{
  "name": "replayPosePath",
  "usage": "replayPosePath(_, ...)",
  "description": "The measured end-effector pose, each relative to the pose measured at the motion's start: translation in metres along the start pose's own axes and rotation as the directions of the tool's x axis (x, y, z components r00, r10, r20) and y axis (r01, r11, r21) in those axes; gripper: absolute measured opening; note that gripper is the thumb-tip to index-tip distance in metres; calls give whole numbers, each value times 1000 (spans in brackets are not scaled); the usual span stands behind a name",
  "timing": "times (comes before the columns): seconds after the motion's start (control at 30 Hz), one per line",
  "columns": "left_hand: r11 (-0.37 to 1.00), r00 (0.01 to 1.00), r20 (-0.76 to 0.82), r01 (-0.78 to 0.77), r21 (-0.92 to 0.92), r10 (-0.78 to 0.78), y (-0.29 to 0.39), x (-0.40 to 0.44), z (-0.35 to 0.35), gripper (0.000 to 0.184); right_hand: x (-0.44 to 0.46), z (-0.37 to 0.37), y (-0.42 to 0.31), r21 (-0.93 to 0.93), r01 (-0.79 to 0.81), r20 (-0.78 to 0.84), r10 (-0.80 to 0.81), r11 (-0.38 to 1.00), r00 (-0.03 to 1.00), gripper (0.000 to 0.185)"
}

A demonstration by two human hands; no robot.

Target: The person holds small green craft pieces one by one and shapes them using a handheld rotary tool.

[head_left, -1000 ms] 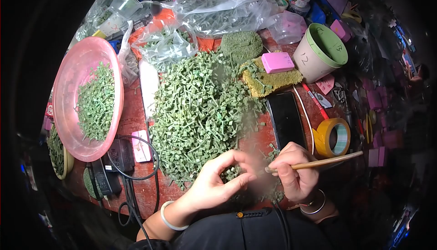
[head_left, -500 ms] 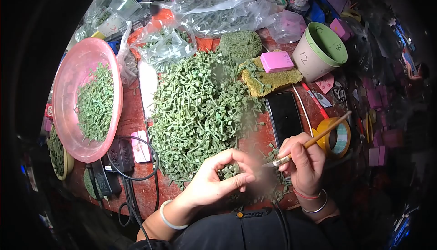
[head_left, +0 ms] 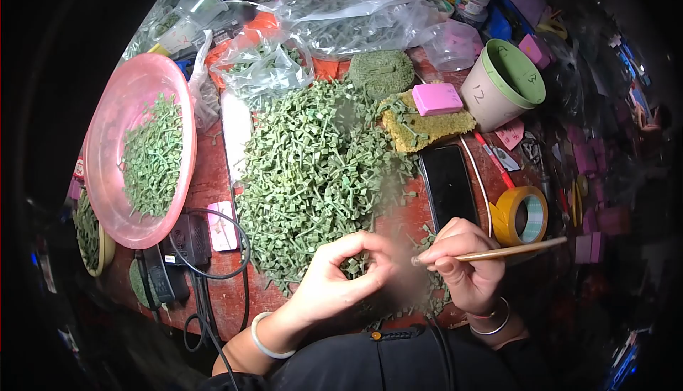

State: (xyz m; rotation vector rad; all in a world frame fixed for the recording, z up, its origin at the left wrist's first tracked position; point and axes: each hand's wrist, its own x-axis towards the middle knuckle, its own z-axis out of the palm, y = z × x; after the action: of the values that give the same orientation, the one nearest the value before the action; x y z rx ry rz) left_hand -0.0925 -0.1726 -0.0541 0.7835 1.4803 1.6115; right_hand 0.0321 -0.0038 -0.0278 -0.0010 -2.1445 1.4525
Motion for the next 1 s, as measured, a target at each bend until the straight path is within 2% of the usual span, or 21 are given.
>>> replayPosePath(0.13,1000,1000,-2,1,21,-1,0,0,1,17,2,2,1,-11,-46,-46,45,999,998,11)
replayPosePath(0.23,996,997,-24,-75,50,76,-3,1,1,18,-1,3,2,-33,-42,-63,39,999,997,13)
replayPosePath(0.33,999,1000,9,6,-34,-6,3,1,0,21,-3,4,3,-37,14,-120,-18,999,993,15)
replayPosePath(0.4,903,965,9,249,-349,-263,9,-1,1,23,-3,6,-1,-6,21,-138,-22,1000,990,16)
replayPosePath(0.5,871,961,14,257,-418,-276,7,-1,2,23,-6,3,0,14,55,-124,-53,998,991,16)
replayPosePath(0.63,884,952,-12,278,-375,-304,9,-2,4,22,-5,1,1,-40,123,-59,-125,992,990,14)
replayPosePath(0.7,947,970,-24,231,-224,-242,8,-2,4,24,-6,2,2,-70,116,-50,-119,991,992,14)
replayPosePath(0.83,975,989,7,149,-167,-150,1,-1,2,24,-3,7,1,-138,95,-71,-106,986,992,25)
replayPosePath(0.93,987,994,4,113,-116,-113,0,-1,2,23,-5,7,3,-141,81,-87,-94,987,992,24)
replayPosePath(1.0,989,994,11,109,-101,-108,1,0,2,22,-6,3,1,-106,50,-26,-53,993,998,15)
